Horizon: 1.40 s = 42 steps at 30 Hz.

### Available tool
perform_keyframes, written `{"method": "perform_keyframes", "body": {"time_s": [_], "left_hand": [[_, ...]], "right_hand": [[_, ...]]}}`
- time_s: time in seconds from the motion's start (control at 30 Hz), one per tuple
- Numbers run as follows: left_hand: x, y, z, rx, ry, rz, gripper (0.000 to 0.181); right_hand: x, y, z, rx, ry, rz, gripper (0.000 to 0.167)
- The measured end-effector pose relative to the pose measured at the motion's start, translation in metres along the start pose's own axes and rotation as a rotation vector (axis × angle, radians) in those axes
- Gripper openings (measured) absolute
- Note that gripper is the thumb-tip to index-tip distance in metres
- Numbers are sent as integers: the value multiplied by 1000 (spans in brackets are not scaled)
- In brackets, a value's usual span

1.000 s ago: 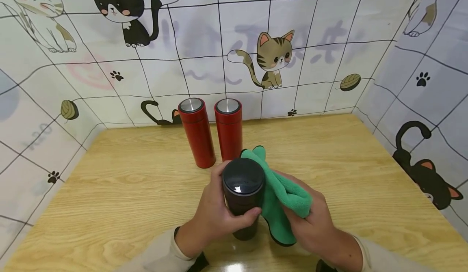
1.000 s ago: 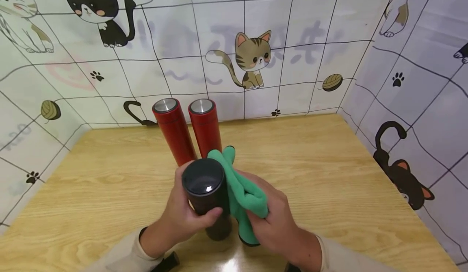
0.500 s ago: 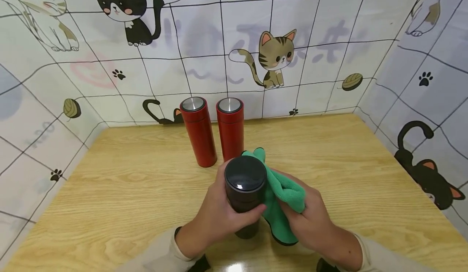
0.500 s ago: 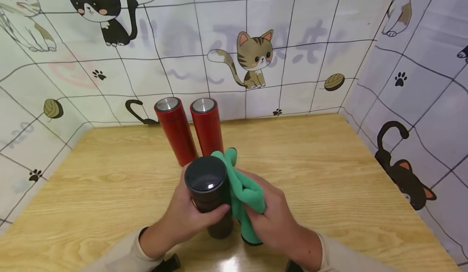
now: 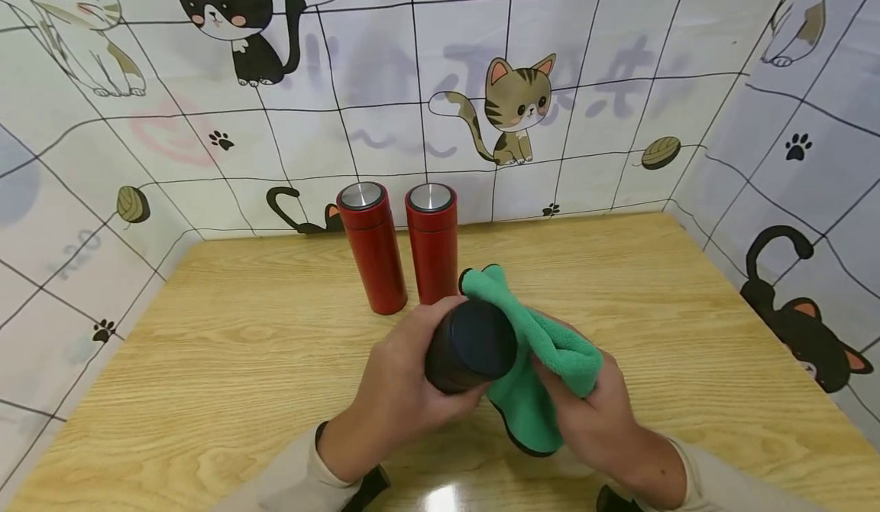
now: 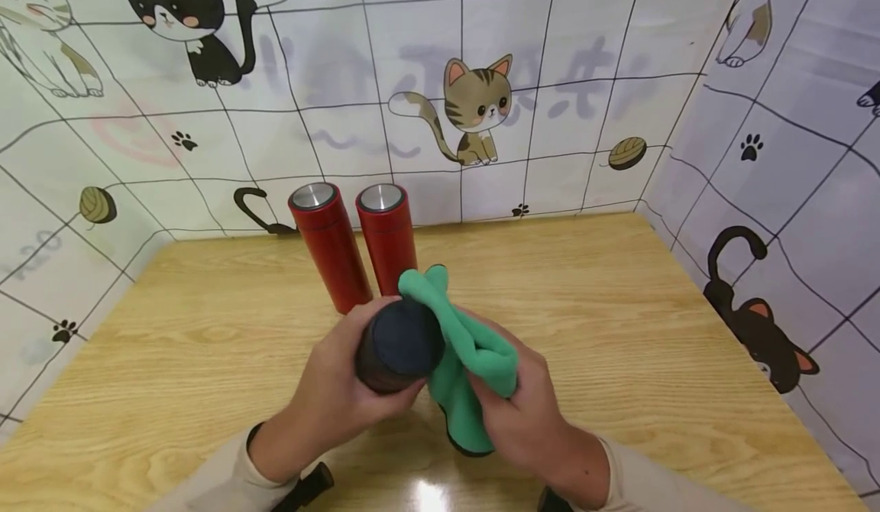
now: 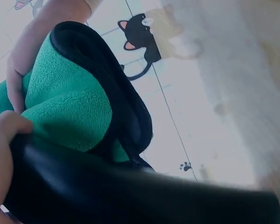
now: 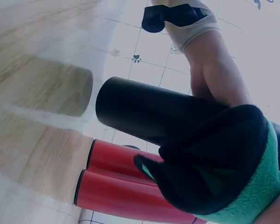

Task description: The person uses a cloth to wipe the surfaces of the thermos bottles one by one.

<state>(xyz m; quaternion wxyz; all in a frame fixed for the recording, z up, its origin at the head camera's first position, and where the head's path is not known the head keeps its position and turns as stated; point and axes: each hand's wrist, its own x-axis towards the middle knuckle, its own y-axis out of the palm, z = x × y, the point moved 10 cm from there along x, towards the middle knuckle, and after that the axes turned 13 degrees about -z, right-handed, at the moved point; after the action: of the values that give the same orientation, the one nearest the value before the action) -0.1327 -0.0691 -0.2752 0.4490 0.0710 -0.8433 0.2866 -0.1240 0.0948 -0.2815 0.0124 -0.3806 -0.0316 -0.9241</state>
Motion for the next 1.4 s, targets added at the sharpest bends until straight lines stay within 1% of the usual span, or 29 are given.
{"method": "perform_keyframes", "body": {"time_s": [0.03, 0.1, 0.17, 0.23, 0.3, 0.37, 0.5, 0.57, 0.6, 0.63, 0.7, 0.83, 0.9, 0.97, 1.1, 1.17, 1.27, 1.4], "left_hand": [[1, -1, -1, 54, 19, -5, 86], [1, -1, -1, 144, 37, -6, 84], [2, -1, 0, 208, 45, 2, 83], [2, -1, 0, 247, 60, 3, 82], [2, -1, -1, 271, 80, -2, 82], [2, 0, 0, 293, 95, -6, 81], [1, 2, 0, 343, 128, -14, 80], [-1, 5, 1, 367, 143, -2, 79], [-1, 7, 1, 375, 152, 7, 77], [-2, 9, 1, 382, 157, 17, 76], [-4, 12, 2, 390, 159, 38, 76], [-5, 14, 4, 403, 136, 58, 78], [-5, 13, 5, 404, 126, 55, 79], [-5, 13, 6, 405, 122, 51, 77], [-5, 14, 6, 414, 132, 49, 71], [-6, 15, 6, 423, 139, 52, 69], [-6, 15, 5, 424, 140, 56, 70], [-5, 14, 8, 406, 104, 64, 77]], "right_hand": [[1, -1, 3, 13, -21, -10, 48], [4, 0, 9, 54, -82, -12, 44], [5, 1, 15, 81, -156, -3, 41], [6, 2, 19, 68, -219, 8, 40], [5, 4, 21, 13, -276, 16, 38], [5, 6, 25, -74, -348, 12, 36], [2, 12, 38, -234, -539, -4, 33], [0, 15, 43, -275, -616, -9, 32], [0, 16, 44, -291, -642, -10, 32], [-1, 17, 44, -309, -653, -8, 32], [0, 16, 42, -340, -642, -8, 33], [4, 13, 30, -402, -541, -2, 36], [5, 12, 27, -413, -518, -1, 37], [3, 13, 30, -400, -541, -3, 36], [0, 17, 41, -351, -648, -12, 31], [-1, 18, 45, -332, -678, -12, 30], [0, 18, 46, -323, -677, -15, 30], [4, 16, 41, -321, -613, -21, 32]]}}
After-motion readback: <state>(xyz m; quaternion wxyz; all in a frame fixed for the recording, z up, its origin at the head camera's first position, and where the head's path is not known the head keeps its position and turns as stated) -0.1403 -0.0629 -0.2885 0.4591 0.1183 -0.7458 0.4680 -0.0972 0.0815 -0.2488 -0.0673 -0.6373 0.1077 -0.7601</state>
